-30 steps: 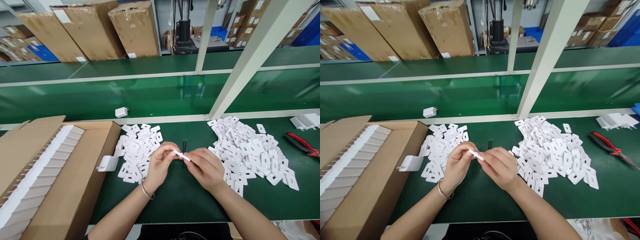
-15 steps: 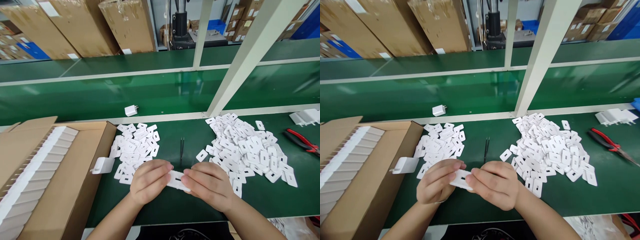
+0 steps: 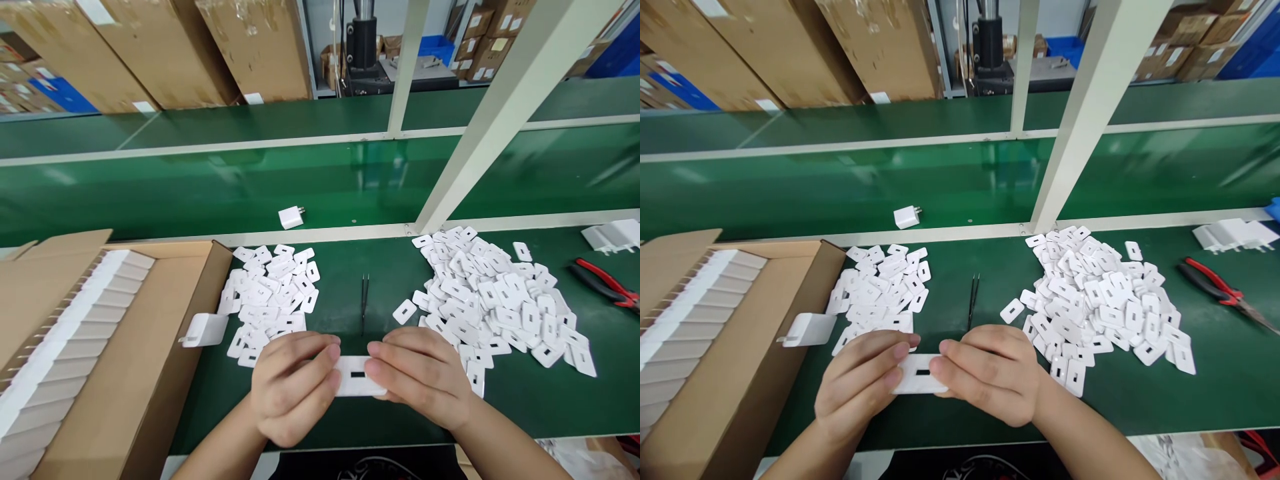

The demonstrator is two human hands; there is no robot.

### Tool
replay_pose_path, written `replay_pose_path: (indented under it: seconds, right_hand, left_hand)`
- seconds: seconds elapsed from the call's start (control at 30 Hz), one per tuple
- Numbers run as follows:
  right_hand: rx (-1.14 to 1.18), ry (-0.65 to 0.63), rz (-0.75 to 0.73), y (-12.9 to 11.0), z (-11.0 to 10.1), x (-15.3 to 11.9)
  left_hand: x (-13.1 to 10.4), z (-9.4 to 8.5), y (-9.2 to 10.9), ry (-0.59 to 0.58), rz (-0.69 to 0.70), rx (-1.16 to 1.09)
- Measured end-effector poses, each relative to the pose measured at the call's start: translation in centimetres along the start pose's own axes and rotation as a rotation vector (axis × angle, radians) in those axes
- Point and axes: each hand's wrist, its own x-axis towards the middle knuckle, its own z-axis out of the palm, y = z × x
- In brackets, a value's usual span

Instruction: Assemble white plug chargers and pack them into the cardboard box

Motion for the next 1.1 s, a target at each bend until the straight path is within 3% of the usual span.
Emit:
replay_pose_path:
  seconds: [0.13,0.3,0.37,0.43,0.53,0.63,0.73,0.87,0.97,1.1]
  right_hand:
    - [0.0,0.116,-0.014,0.9,1.2,0.1]
    - [0.01,0.344,0.313,2.1,3.0,-0.1]
    - [0.062,0.395,0.459,2.6,3.4,-0.2]
    - [0.137,0.42,0.594,3.1,3.7,-0.3]
    - [0.262,0.427,0.799,3.7,4.3,-0.4]
    - [0.442,0.434,0.982,4.3,5.0,-0.6]
    - [0.66,0.452,1.108,4.8,5.7,-0.8]
    - [0.819,0.473,1.255,5.4,6.0,-1.0]
    - [0.826,0.512,1.274,5.9,6.0,-1.2]
    - [0.81,0.542,1.236,6.8,5.7,-1.2]
  left_hand:
    - [0.4,2.4,-0.5,0.077,-0.158,-0.182]
    - [0.5,4.4,-1.9,0.119,-0.479,-0.204]
    - [0.2,4.4,-3.4,0.037,-0.648,-0.1]
    - [-0.3,4.0,-5.0,-0.139,-0.776,0.072]
    - [-0.7,3.2,-6.7,-0.329,-0.803,0.468]
    - [-0.2,2.9,-6.8,-0.282,-0.757,0.729]
    - [1.3,3.6,-6.4,-0.291,-0.668,0.706]
    - [4.9,6.7,-8.5,-0.428,-0.588,0.618]
    - [8.1,10.1,-12.3,-0.491,-0.758,0.531]
    - [11.1,14.1,-16.3,-0.511,-0.837,0.408]
